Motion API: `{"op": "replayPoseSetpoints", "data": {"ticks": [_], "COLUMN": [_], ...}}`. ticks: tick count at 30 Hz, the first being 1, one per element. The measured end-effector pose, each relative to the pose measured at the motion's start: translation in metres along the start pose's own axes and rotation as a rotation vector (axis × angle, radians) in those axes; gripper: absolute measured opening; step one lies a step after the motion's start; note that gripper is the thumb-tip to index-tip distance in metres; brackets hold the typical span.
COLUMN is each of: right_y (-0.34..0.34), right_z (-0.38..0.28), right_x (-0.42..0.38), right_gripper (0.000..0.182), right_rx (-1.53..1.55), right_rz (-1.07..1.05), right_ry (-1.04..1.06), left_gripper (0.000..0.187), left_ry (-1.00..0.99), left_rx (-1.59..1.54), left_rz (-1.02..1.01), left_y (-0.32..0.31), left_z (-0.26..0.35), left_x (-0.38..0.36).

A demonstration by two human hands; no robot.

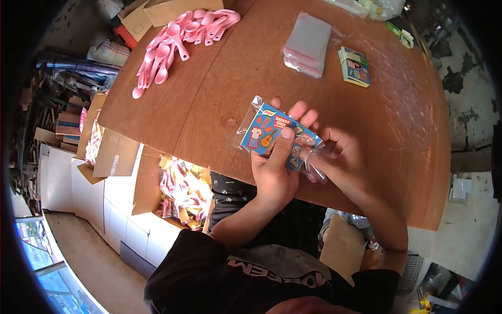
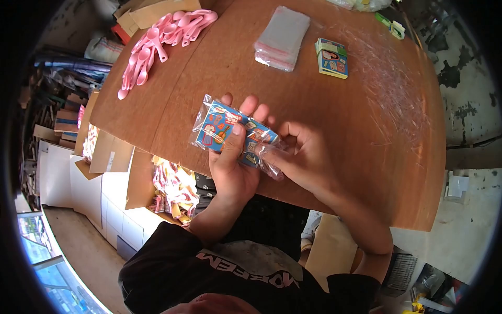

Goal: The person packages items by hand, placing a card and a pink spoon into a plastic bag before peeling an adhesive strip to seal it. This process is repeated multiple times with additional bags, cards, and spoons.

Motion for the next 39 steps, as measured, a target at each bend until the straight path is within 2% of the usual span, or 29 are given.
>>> {"op": "replayPoseSetpoints", "data": {"ticks": [2,9,11,13,15,16,17,19,20,23,28,30,32,33,35,36,38,39], "right_y": [0.000,-0.003,-0.002,-0.001,-0.001,-0.006,-0.003,-0.009,-0.014,-0.019,-0.005,0.005,0.021,0.030,0.059,0.068,0.082,0.081], "right_z": [0.000,-0.007,-0.009,-0.009,-0.011,-0.018,-0.020,-0.040,-0.050,-0.054,-0.075,-0.083,-0.087,-0.089,-0.081,-0.083,-0.082,-0.083], "right_x": [-0.001,0.001,-0.001,-0.002,-0.008,-0.013,-0.012,-0.021,-0.025,-0.030,-0.004,0.025,0.061,0.071,0.098,0.101,0.107,0.107], "right_gripper": [0.015,0.016,0.016,0.016,0.018,0.021,0.021,0.029,0.034,0.032,0.026,0.017,0.012,0.012,0.014,0.014,0.027,0.027], "right_rx": [-0.025,-0.018,-0.024,-0.042,-0.193,-0.251,-0.260,-0.716,-0.847,-0.876,-0.905,-0.981,-1.202,-1.197,-1.709,-1.701,-1.669,-1.668], "right_rz": [0.024,0.082,0.084,0.082,0.143,0.240,0.246,0.135,0.071,-0.005,0.043,0.170,0.217,0.215,0.299,0.297,0.199,0.186], "right_ry": [0.028,0.160,0.119,0.086,0.267,0.435,0.435,1.042,1.169,1.259,1.417,1.266,1.129,1.135,0.615,0.614,0.452,0.459], "left_gripper": [0.051,0.052,0.052,0.049,0.047,0.045,0.044,0.044,0.045,0.043,0.040,0.040,0.041,0.041,0.041,0.040,0.039,0.038], "left_ry": [0.079,0.127,0.192,0.171,0.182,0.199,0.250,0.322,0.340,0.304,0.093,0.058,0.064,0.058,0.063,0.055,0.064,0.069], "left_rx": [0.041,0.054,0.001,0.014,-0.123,-0.099,-0.112,-0.186,-0.262,-0.324,-0.352,-0.350,-0.332,-0.329,-0.302,-0.292,-0.295,-0.308], "left_rz": [0.012,-0.006,-0.088,-0.106,-0.054,-0.032,-0.003,-0.043,-0.082,-0.058,0.025,0.026,0.019,0.016,0.121,0.124,0.139,0.151], "left_y": [0.000,0.001,-0.001,-0.002,0.002,0.002,0.001,0.007,0.012,0.022,0.033,0.035,0.037,0.037,0.041,0.040,0.041,0.042], "left_z": [-0.003,-0.007,-0.011,-0.012,-0.011,-0.008,-0.003,0.003,0.007,0.030,0.065,0.068,0.070,0.070,0.070,0.070,0.070,0.070], "left_x": [-0.003,0.001,-0.002,-0.003,-0.001,0.000,0.000,0.007,0.011,0.018,0.027,0.028,0.029,0.029,0.029,0.031,0.031,0.032]}}
Point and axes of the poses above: each hand's wrist, its own x-axis towards the middle knuckle, its own y-axis out of the back of the hand, z = x × y, the point moved 4 cm from there along x, towards the middle knuckle, and after that the axes turned 7 degrees about z, right-handed, at the moved point
